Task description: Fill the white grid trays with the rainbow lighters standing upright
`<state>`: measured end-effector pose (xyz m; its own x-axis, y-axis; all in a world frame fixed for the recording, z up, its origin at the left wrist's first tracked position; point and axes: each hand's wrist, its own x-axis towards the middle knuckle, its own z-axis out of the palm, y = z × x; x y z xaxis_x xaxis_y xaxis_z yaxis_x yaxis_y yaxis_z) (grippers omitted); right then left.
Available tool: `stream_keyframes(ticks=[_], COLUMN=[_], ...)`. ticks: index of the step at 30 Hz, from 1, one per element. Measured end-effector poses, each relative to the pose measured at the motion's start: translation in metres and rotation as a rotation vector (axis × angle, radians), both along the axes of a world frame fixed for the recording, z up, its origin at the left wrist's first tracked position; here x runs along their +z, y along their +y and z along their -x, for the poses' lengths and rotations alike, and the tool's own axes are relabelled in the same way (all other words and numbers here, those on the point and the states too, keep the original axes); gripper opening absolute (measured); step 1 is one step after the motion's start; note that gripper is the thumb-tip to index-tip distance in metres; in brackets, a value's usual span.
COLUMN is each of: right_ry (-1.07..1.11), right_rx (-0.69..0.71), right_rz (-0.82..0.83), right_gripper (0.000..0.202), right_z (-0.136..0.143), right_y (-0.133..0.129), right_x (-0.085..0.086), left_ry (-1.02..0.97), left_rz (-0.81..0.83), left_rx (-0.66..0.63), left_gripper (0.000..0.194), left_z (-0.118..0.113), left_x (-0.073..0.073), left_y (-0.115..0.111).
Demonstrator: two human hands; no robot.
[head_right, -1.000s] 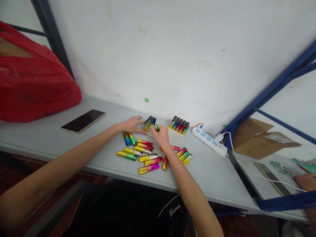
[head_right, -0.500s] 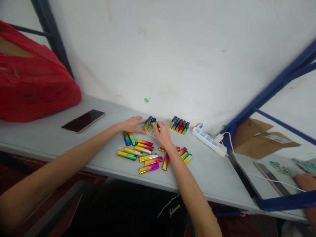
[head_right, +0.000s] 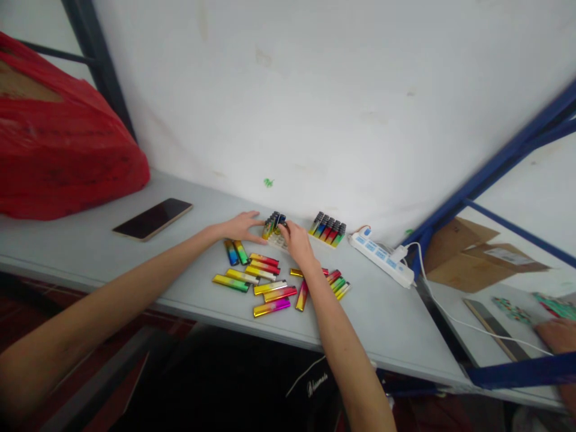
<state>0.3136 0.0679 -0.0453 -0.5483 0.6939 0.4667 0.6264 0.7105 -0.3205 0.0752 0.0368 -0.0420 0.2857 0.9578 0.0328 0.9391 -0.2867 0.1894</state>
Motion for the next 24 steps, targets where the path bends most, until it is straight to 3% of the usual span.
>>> stream_keyframes(ticks=[9, 15, 20, 24], right_ry=[-0.144, -0.208, -0.243, -0.254], right_rx=[-0.078, 0.005, -0.15, -0.166], right_rz=[-0.043, -0.044, -0.047, -0.029], right_gripper=[0.029, 0.027, 0.034, 0.033], right_z=[0.013, 0.008, 0.009, 0.009], right_y=[0.0, 0.006, -0.004, -0.011], right_x=[0.01, 0.012, 0.017, 0.021], left_ry=[-0.008, 0.001, 0.007, -0.003], left_rz=[-0.001, 0.001, -0.003, -0.005], left_rx=[-0.001, -0.008, -0.009, -0.008], left_gripper=[0.09, 0.088, 0.087, 0.09], left_z=[0.0, 0.0, 0.001, 0.001], left_x=[-0.001, 0.0, 0.0, -0.001], left_y=[0.0, -0.001, 0.0, -0.001])
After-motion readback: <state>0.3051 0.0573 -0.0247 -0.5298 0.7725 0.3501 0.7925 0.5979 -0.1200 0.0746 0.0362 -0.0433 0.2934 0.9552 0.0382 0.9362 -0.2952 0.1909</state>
